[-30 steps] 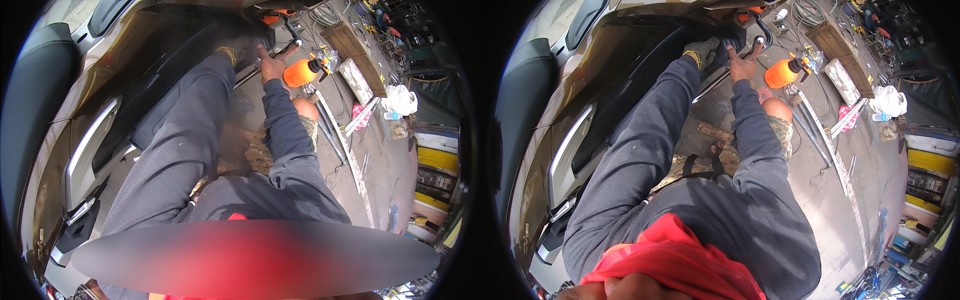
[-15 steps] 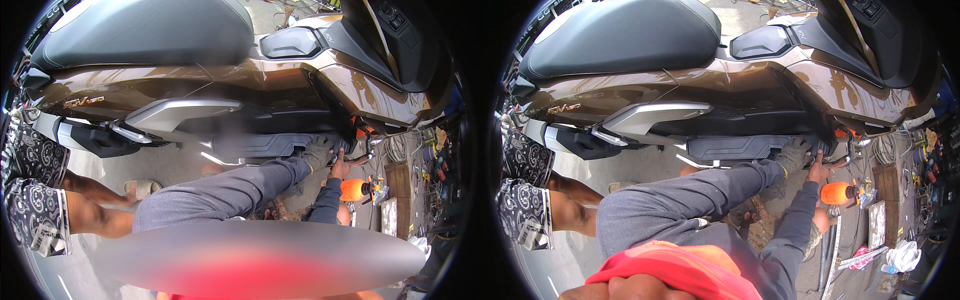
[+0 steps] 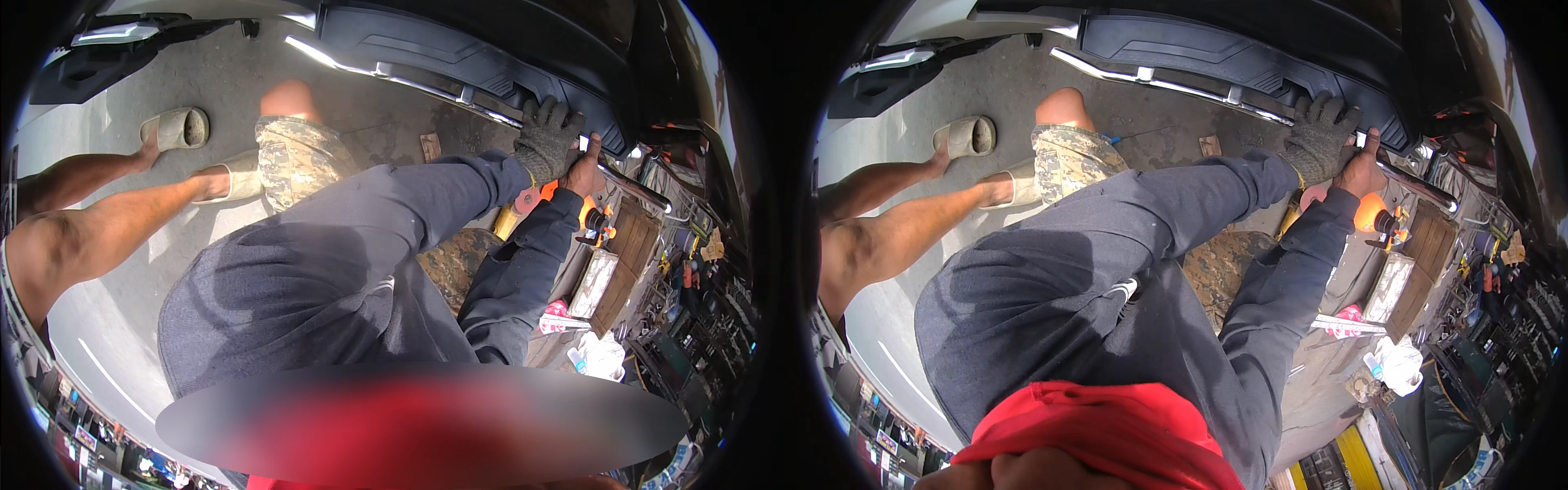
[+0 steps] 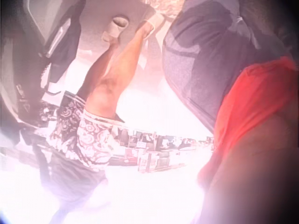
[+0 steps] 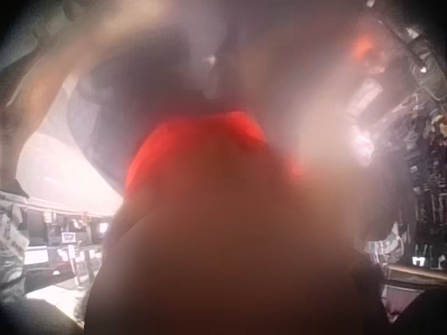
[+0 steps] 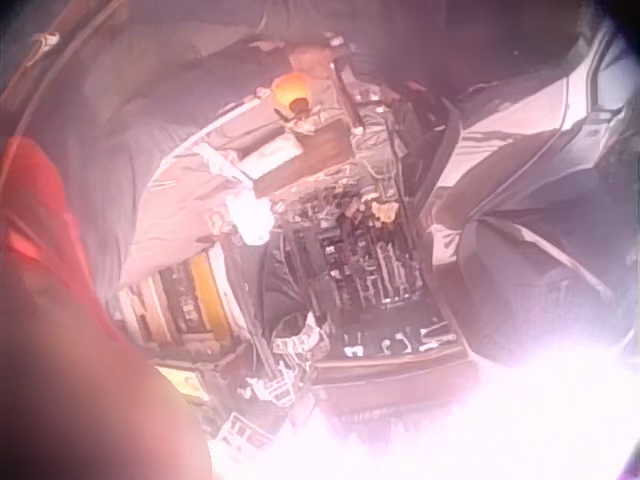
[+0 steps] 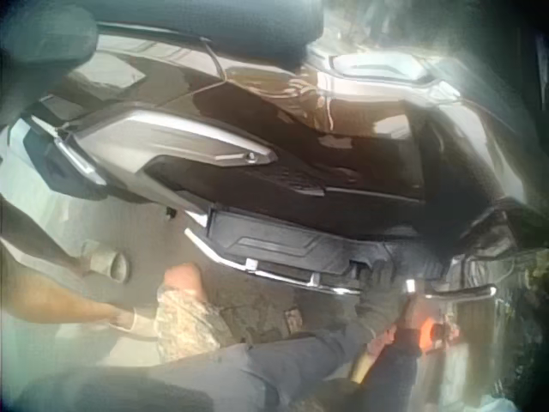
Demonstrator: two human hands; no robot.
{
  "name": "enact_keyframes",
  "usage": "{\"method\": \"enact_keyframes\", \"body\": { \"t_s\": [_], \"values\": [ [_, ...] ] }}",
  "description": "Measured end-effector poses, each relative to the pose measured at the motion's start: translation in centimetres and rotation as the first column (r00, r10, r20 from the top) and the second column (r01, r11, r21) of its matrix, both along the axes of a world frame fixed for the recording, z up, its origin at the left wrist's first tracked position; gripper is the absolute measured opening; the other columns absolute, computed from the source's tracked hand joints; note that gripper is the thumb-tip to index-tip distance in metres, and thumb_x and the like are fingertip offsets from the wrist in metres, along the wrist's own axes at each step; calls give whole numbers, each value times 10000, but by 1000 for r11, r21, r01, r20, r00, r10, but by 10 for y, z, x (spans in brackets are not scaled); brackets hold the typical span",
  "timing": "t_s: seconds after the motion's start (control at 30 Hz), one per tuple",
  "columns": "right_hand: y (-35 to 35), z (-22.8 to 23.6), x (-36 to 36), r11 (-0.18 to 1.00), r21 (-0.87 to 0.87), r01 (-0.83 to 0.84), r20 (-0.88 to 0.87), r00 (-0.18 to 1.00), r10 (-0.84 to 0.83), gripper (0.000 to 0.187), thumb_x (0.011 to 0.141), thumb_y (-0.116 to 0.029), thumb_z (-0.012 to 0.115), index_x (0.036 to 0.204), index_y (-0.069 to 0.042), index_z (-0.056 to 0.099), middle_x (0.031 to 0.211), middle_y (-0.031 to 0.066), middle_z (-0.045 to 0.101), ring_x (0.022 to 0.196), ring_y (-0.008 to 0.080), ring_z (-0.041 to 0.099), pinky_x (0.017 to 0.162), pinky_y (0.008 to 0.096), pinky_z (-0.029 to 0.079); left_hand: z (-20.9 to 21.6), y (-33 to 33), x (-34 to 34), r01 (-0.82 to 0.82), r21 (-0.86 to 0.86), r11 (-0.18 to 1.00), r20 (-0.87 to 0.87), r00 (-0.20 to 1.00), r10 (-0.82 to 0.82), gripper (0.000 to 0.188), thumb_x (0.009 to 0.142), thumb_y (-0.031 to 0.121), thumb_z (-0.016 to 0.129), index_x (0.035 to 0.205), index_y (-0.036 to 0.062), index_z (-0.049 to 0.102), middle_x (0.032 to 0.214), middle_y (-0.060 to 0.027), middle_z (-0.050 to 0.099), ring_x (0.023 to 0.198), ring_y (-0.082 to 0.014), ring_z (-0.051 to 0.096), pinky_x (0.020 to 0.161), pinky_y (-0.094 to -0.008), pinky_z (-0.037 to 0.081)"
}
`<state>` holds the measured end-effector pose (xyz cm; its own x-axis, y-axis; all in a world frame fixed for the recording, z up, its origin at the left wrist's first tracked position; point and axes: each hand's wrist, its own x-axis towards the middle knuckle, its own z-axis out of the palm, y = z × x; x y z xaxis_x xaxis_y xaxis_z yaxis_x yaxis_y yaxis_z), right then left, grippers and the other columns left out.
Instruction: The person positions and secures a chrome metal bar onto the rear of a motorcycle. They use pliers to adjust a fastener, then use a blue marker to mark positions on the bar, and finally use a hammer to tap the bar into place.
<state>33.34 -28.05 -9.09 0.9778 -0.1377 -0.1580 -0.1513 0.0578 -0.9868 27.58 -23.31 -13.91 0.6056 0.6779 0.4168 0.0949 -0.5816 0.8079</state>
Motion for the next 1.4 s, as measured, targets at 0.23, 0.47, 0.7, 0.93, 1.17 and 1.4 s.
{"method": "enact_keyframes", "body": {
  "t_s": [0.23, 0.47, 0.7, 0.93, 1.17, 1.4],
  "values": [
    [-4, -14, 7, 997, -54, -57, 235, 970, 68, 339, 899, -126, 791, 930, 147, 592, 894, 203, 664, 682, 237, 655, 531, 327, 577, -14, -9, 7, -118, 37, 992, 96, 989, 114, 597, 764, 371, 735, 1292, 114, 627, 1297, -157, 527, 1307, -376, 430, 1030, -622, 315],
    [-80, 1, -41, 606, -794, 57, 457, 713, 532, 519, 960, -247, 665, 1310, 114, 534, 1297, 286, 579, 928, 322, 705, 713, 371, 617, -24, -10, 5, -158, 154, 975, 77, 986, 147, 674, 754, 419, 752, 1339, 125, 590, 1286, -131, 536, 1274, -352, 481, 1028, -604, 339],
    [-60, 52, -6, -133, -777, 615, -127, 55, 990, 600, 861, -159, 661, 1444, -91, 534, 1508, 38, 532, 1459, 257, 420, 1143, 520, 337, -40, -6, -1, -93, 280, 956, -11, 995, 100, 773, 758, 449, 779, 1411, 112, 537, 1474, -153, 507, 1397, -349, 437, 1109, -572, 327],
    [-37, 61, 17, -205, -719, 664, -226, 56, 973, 623, 909, -136, 632, 1504, -71, 459, 1497, 103, 540, 1430, 259, 470, 1116, 489, 414, -21, 12, -8, -32, 178, 984, -74, 996, 46, 713, 808, 390, 759, 1429, 126, 528, 1481, -136, 503, 1417, -312, 422, 1161, -529, 300],
    [-15, 87, 10, -426, -746, 512, -369, 215, 904, 561, 851, -126, 638, 1410, -121, 590, 1505, 112, 527, 1396, 271, 505, 1063, 500, 463, -3, 44, -60, -215, 217, 952, 62, 976, 207, 602, 855, 322, 750, 1407, 165, 570, 1436, -132, 543, 1310, -331, 525, 1102, -513, 412],
    [38, 111, 54, -561, -780, 277, -514, 226, 827, 349, 835, -149, 650, 1175, -91, 702, 1110, 185, 720, 1068, 383, 686, 952, 494, 541, 10, 87, -29, 314, 269, 910, -97, 949, -299, 420, 879, 297, 694, 1258, 117, 672, 1232, -165, 619, 1163, -390, 583, 1002, -488, 468]
  ]
}}
